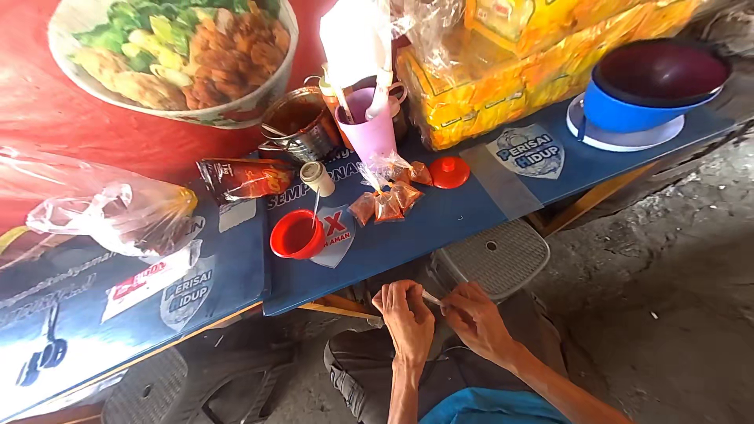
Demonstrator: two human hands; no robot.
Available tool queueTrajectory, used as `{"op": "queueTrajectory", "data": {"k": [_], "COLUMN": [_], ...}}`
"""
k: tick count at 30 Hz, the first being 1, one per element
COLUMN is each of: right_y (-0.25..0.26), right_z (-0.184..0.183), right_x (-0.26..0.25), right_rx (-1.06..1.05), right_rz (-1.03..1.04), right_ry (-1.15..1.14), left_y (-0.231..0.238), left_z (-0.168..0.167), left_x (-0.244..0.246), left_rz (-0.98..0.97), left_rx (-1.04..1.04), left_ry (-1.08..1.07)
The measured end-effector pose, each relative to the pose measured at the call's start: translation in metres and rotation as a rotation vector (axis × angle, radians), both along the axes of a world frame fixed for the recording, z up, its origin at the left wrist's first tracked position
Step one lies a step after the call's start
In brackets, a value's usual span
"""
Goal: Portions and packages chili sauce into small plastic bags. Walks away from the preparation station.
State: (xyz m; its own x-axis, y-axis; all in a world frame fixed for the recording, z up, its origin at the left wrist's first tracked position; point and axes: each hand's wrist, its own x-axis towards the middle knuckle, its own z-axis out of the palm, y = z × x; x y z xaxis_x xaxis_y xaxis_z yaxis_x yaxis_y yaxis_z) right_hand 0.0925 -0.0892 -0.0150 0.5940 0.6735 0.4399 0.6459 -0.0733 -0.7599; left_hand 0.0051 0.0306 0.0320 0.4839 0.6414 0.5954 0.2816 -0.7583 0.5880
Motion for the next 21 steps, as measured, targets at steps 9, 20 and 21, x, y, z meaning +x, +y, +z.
{"op": "queueTrajectory", "data": {"k": [9,20,21], "right_y": [0.056,0.104,0.094], "right_z": [0.121,0.103,0.099], "right_x": [0.080,0.138,0.140], "right_rx": [0.078,-0.056,-0.059], "right_rz": [-0.190,-0.144,-0.198], "right_ry": [-0.225,-0.130,-0.157], "left_y": [0.034,0.020,0.019], "left_z": [0.075,0.010,0.007], "left_x": [-0.012,-0.040,-0.042], "left_rz": [-0.117,0.008,0.003], "left_rx": [-0.067,-0.241,-0.247], "left_ry": [-0.168,-0.100,-0.087]}}
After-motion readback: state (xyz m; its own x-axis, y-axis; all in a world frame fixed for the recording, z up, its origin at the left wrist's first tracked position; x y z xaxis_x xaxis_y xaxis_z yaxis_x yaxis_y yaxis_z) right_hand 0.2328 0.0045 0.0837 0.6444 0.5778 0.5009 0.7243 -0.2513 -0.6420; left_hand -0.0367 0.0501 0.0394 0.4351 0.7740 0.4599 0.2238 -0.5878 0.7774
